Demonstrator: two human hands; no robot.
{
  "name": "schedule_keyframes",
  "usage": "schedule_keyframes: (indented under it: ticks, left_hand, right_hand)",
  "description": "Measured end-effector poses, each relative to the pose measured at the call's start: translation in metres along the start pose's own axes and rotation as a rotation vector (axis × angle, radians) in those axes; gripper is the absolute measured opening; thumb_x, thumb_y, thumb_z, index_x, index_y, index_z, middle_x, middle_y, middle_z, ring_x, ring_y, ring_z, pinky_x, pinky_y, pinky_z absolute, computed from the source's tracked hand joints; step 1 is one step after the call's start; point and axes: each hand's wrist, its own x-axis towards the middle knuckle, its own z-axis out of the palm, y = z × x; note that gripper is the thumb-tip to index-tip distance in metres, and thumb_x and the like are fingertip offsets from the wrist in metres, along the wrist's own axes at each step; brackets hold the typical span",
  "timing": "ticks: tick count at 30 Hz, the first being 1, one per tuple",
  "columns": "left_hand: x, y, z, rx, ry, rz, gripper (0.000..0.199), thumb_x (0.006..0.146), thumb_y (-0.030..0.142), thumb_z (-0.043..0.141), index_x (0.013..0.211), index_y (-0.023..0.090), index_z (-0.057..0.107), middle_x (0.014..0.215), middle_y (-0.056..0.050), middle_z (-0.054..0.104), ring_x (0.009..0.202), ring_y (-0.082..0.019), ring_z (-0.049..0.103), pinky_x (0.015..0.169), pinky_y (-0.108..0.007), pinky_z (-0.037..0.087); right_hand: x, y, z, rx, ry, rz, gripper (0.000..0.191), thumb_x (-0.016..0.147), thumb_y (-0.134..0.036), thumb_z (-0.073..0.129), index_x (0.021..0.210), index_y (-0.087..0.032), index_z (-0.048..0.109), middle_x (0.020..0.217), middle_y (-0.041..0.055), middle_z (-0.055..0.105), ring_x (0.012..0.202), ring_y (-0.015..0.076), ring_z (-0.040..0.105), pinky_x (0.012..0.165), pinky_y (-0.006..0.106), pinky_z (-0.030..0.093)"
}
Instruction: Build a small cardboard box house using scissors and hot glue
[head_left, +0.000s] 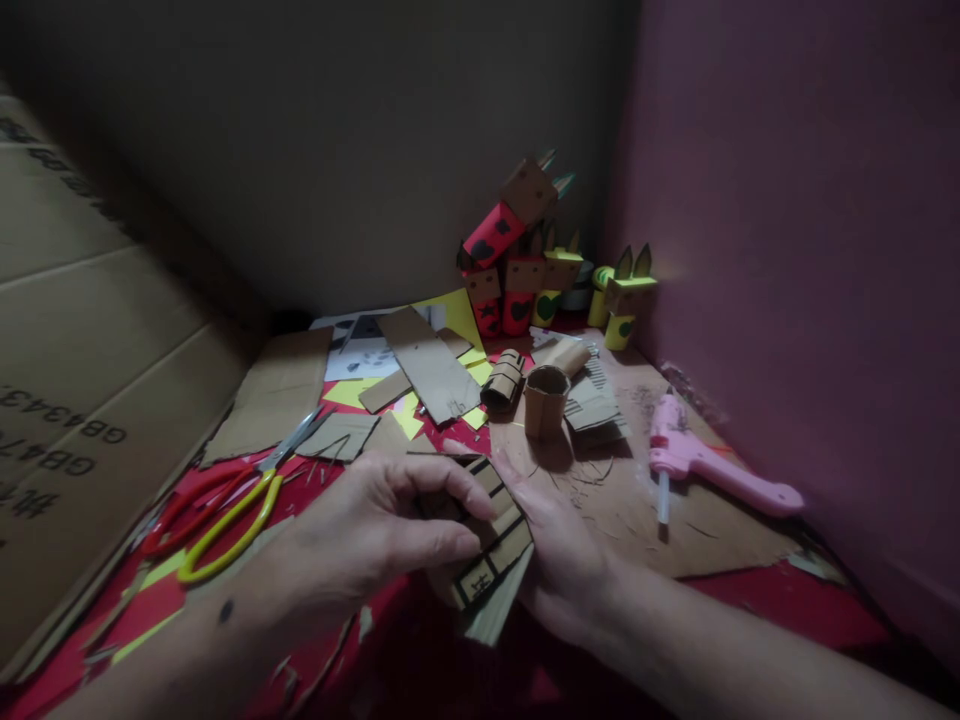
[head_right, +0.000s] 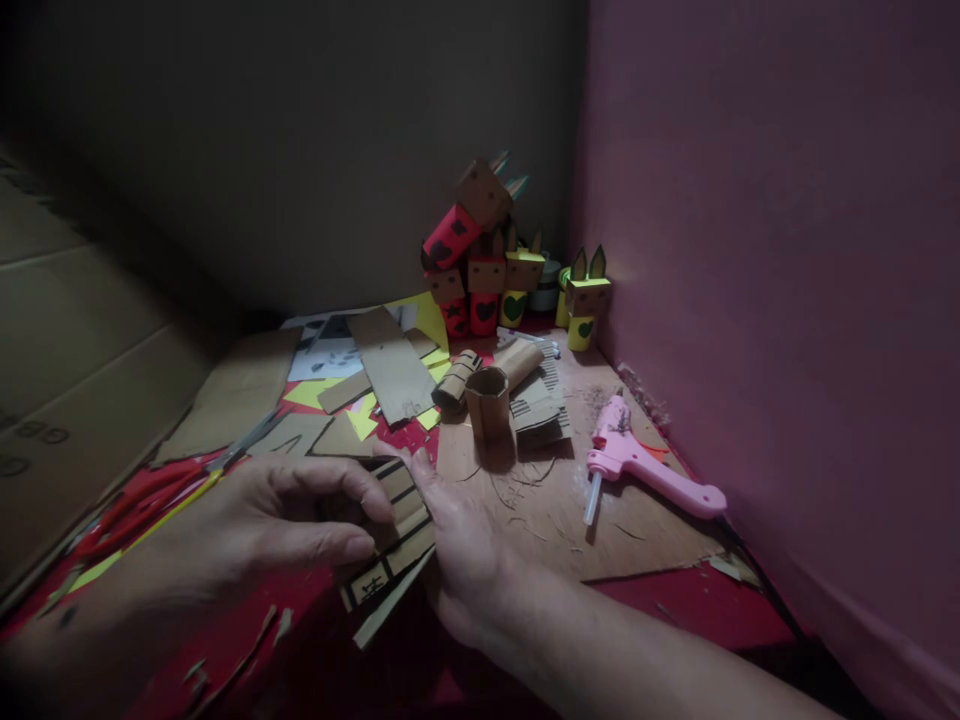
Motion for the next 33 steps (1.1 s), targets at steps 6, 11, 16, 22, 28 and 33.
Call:
schedule_keyframes:
  ticks: [6,11,16,22,28,33]
  left_hand:
    - [-0.004,0.004,0.008,-0.001,0.119,-0.030,0.010,0.068,0.014,0.079,0.077,0.017,0.074,0.068,0.002,0.070,0.061,-0.008,0.063,0.060,-0.015,0.052]
    - [-0.002,0.000,0.006,0.028,0.099,-0.036,0.014,0.067,0.020,0.079,0.081,0.017,0.076,0.063,0.000,0.070,0.057,-0.010,0.063,0.057,-0.019,0.053]
    - [-0.002,-0.004,0.006,0.031,0.111,-0.025,0.015,0.067,0.019,0.079,0.081,0.018,0.076,0.068,0.000,0.072,0.061,-0.011,0.065,0.059,-0.019,0.054]
    - [-0.003,-0.006,0.006,0.018,0.116,-0.020,0.016,0.068,0.019,0.079,0.083,0.018,0.076,0.069,0.000,0.071,0.061,-0.011,0.064,0.059,-0.019,0.054]
    - [-0.003,-0.007,0.005,0.001,0.107,0.000,0.018,0.067,0.019,0.079,0.085,0.016,0.075,0.070,-0.001,0.070,0.061,-0.011,0.063,0.058,-0.020,0.054]
    - [-0.005,-0.004,0.008,0.030,0.130,0.009,0.012,0.071,0.020,0.077,0.083,0.016,0.075,0.069,0.000,0.070,0.063,-0.010,0.063,0.060,-0.018,0.052]
  right_hand:
    - [0.001,0.003,-0.001,-0.041,0.023,-0.018,0.039,0.084,-0.053,0.061,0.094,-0.016,0.070,0.072,0.0019,0.069,0.062,0.0138,0.059,0.065,0.029,0.044]
    - [0.001,0.005,-0.004,-0.033,0.011,-0.058,0.034,0.093,-0.044,0.053,0.117,-0.022,0.065,0.085,0.0016,0.071,0.067,0.0131,0.062,0.070,0.029,0.044]
    - [0.000,0.005,-0.005,-0.037,0.004,-0.040,0.036,0.091,-0.048,0.054,0.113,-0.022,0.067,0.081,0.0017,0.071,0.066,0.0129,0.062,0.070,0.029,0.045]
    - [0.001,0.006,-0.004,-0.033,-0.010,-0.057,0.042,0.081,-0.051,0.067,0.111,-0.022,0.067,0.082,0.0027,0.071,0.071,0.0151,0.064,0.071,0.030,0.047]
    - [0.001,0.006,-0.007,-0.063,-0.036,-0.090,0.038,0.089,-0.047,0.059,0.119,-0.024,0.066,0.092,0.0035,0.073,0.074,0.0150,0.065,0.078,0.033,0.048]
    - [-0.001,0.006,-0.006,-0.067,-0.038,-0.090,0.037,0.092,-0.045,0.056,0.120,-0.023,0.066,0.093,0.0044,0.073,0.074,0.0145,0.066,0.079,0.033,0.048]
